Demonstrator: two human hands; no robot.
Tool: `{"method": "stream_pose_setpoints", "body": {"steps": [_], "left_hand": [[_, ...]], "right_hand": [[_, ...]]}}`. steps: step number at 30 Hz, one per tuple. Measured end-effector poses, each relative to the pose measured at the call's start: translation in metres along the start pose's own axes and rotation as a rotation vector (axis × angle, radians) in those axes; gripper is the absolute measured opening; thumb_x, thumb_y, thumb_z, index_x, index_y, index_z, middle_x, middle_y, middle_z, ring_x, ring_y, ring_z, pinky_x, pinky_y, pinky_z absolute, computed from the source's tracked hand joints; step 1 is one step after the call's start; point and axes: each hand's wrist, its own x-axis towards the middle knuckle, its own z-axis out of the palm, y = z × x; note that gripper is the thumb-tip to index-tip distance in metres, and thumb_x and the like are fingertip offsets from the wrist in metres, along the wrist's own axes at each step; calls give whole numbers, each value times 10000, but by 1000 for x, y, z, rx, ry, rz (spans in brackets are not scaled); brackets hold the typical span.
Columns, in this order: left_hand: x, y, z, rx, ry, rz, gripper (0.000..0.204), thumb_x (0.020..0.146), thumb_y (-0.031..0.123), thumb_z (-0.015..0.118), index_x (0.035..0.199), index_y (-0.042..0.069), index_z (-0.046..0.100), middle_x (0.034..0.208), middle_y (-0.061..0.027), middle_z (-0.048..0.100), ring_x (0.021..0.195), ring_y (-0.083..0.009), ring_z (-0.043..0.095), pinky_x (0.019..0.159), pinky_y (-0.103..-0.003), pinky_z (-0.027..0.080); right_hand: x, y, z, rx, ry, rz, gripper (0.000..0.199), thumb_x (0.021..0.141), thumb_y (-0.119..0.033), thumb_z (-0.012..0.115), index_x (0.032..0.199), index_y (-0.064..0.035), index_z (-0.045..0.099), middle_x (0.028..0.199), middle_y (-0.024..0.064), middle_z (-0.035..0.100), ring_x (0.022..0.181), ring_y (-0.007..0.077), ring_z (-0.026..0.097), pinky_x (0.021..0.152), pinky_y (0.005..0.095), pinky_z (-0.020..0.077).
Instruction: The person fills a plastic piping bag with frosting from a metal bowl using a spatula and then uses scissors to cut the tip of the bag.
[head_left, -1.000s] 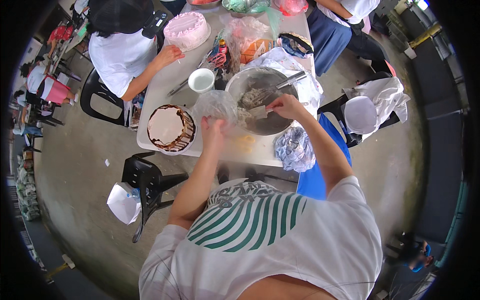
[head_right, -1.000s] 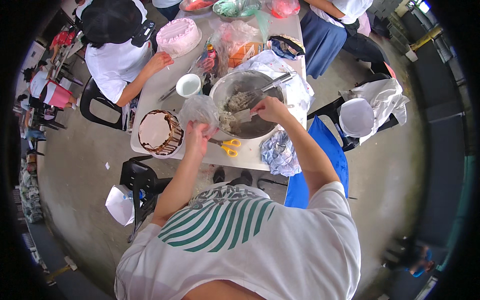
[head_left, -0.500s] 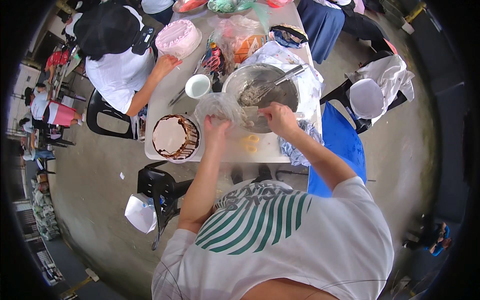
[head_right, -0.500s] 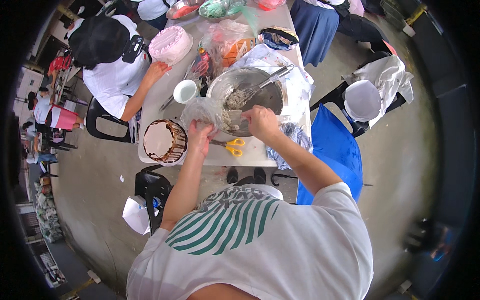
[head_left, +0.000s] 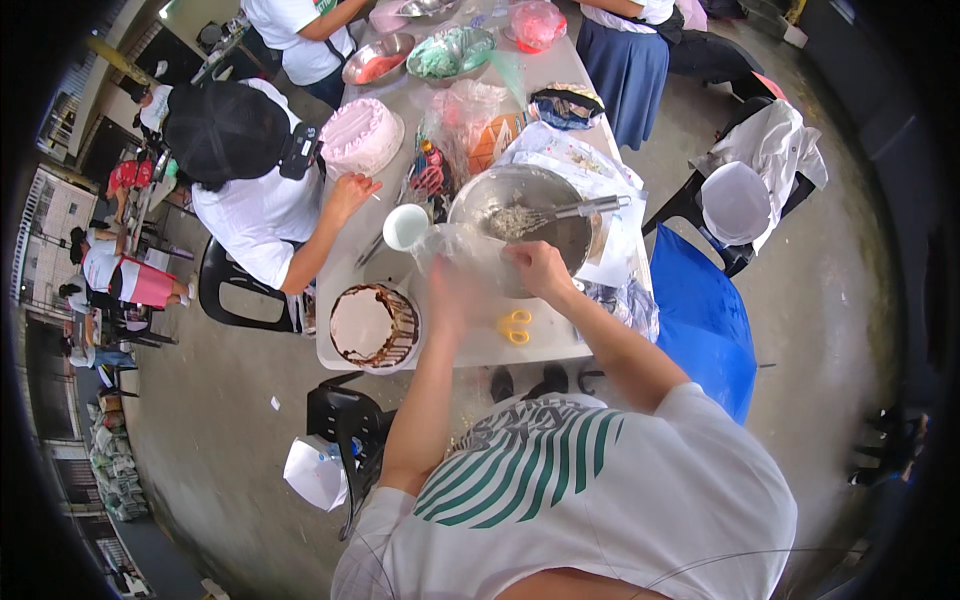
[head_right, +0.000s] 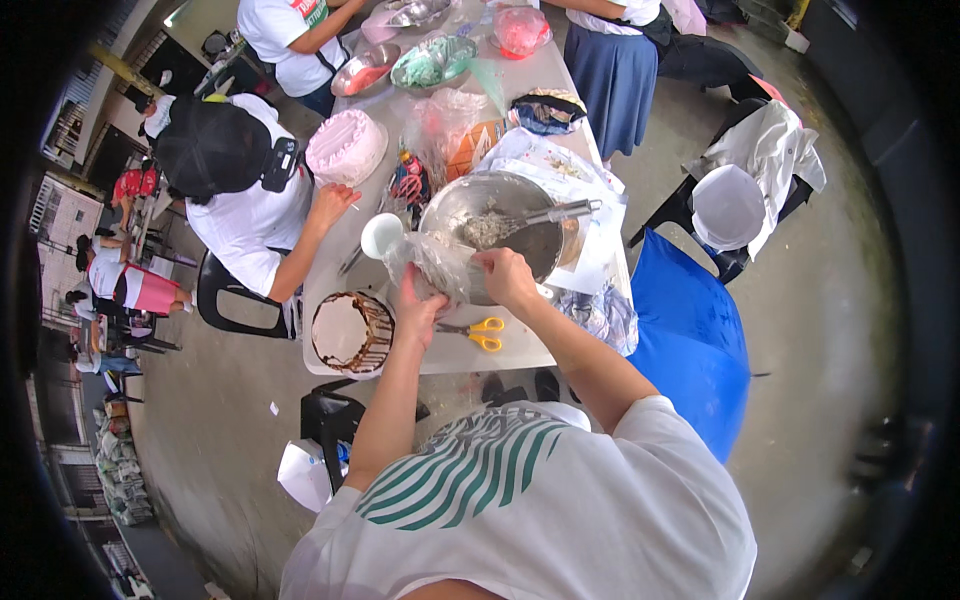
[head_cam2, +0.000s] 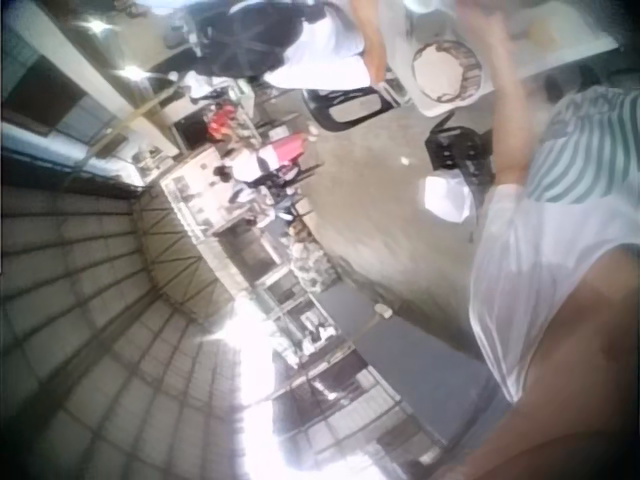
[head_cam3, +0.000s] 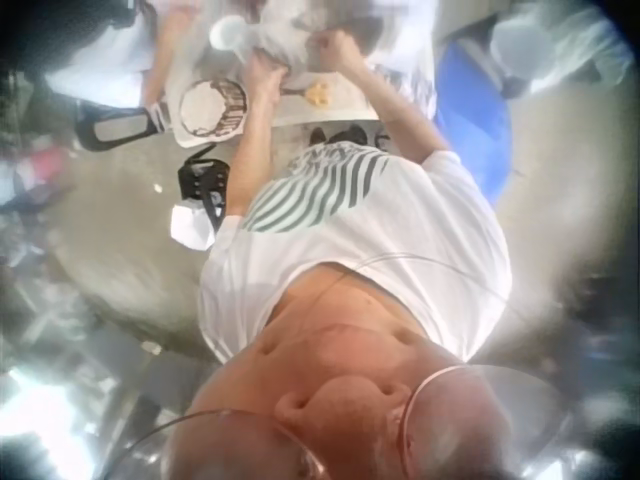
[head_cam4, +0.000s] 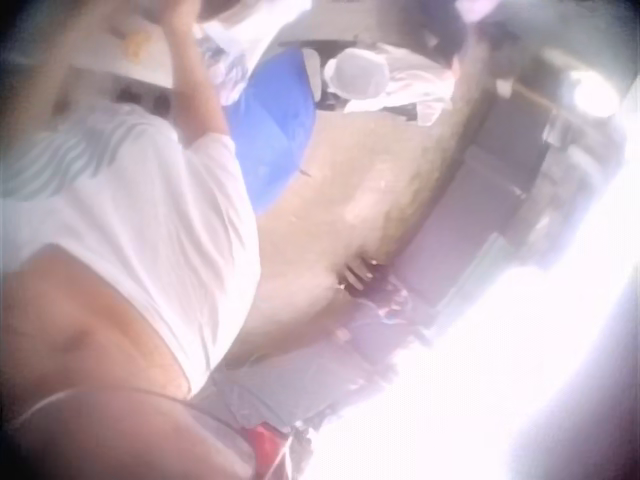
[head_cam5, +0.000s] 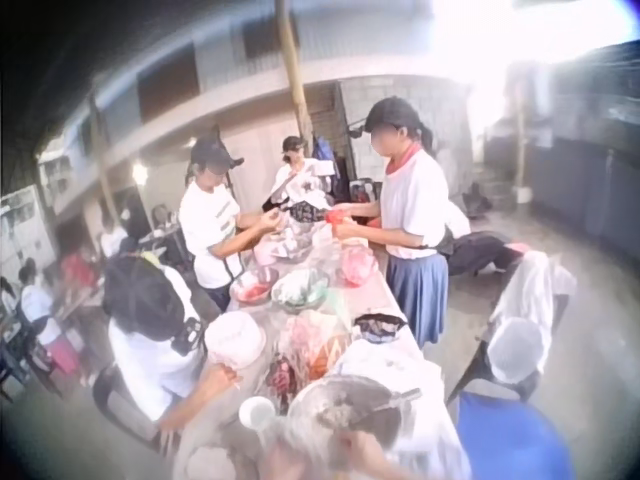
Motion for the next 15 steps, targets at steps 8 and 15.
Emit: {"method": "stream_pose_setpoints", "body": {"steps": [8, 15], "left_hand": [[15, -4, -7, 439, -84, 223, 970, 673, -167, 577, 1505, 133, 178, 1445, -97, 359, 1292, -236, 414, 990, -340, 434], [5, 11, 4, 383, -78, 165, 923, 691, -150, 579, 1495, 124, 218, 1432, -105, 376, 1262, -236, 448, 982, -340, 440]], "right_hand": [[13, -15, 2, 223, 22, 123, 286, 831, -61, 548, 1067, -83, 706, 870, 183, 692, 800, 227, 686, 758, 327, 518], [18, -20, -9, 263, 90, 137, 295, 845, -58, 555, 1103, -73, 696, 831, 86, 691, 718, 100, 581, 681, 255, 473]]}}
